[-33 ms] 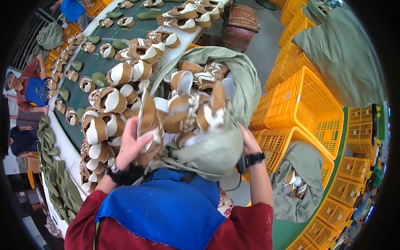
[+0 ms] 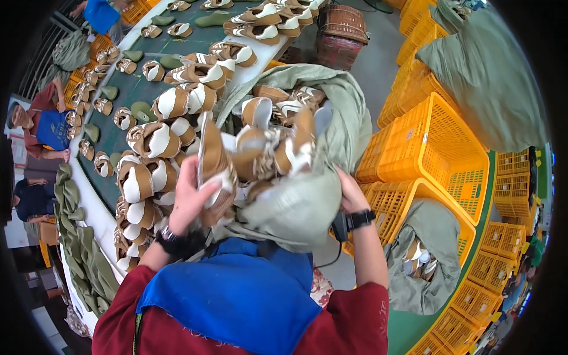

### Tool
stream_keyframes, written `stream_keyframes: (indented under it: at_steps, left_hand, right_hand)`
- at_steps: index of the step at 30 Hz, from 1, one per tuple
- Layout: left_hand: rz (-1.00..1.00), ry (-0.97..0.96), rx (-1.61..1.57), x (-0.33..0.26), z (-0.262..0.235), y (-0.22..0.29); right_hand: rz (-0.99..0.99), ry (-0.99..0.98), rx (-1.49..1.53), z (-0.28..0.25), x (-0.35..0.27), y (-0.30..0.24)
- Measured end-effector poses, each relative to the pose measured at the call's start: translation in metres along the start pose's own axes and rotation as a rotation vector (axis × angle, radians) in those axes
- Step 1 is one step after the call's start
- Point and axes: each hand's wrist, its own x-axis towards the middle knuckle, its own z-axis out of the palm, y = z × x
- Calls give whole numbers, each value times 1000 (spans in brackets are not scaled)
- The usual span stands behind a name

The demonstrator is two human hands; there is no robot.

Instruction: The recorder is sorting and assembling shoe components on a production line, specifically handling green lasts and brown shoe uppers.

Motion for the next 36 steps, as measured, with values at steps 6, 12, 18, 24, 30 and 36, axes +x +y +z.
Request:
stream_keyframes:
  at_steps: [6, 12, 18, 24, 30, 36]
  left_hand:
    - [268, -58, 952, 61, 69, -8]
    - [772, -132, 552, 49, 112, 28]
    - [896, -430, 824, 71, 151, 26]
    - [809, -383, 946, 98, 114, -27]
    - [731, -306, 966, 109, 129, -17]
    - [889, -421, 803, 54, 151, 4]
  right_hand:
    - [-72, 182, 197, 32, 10, 50]
    - [-464, 282, -227, 30, -22, 41]
    - [-330, 157, 218, 6, -51, 15]
    - [-307, 996, -1138, -160, -106, 60]
    - [-362, 937, -1182, -166, -56, 72]
    - [-330, 619, 338, -100, -91, 7]
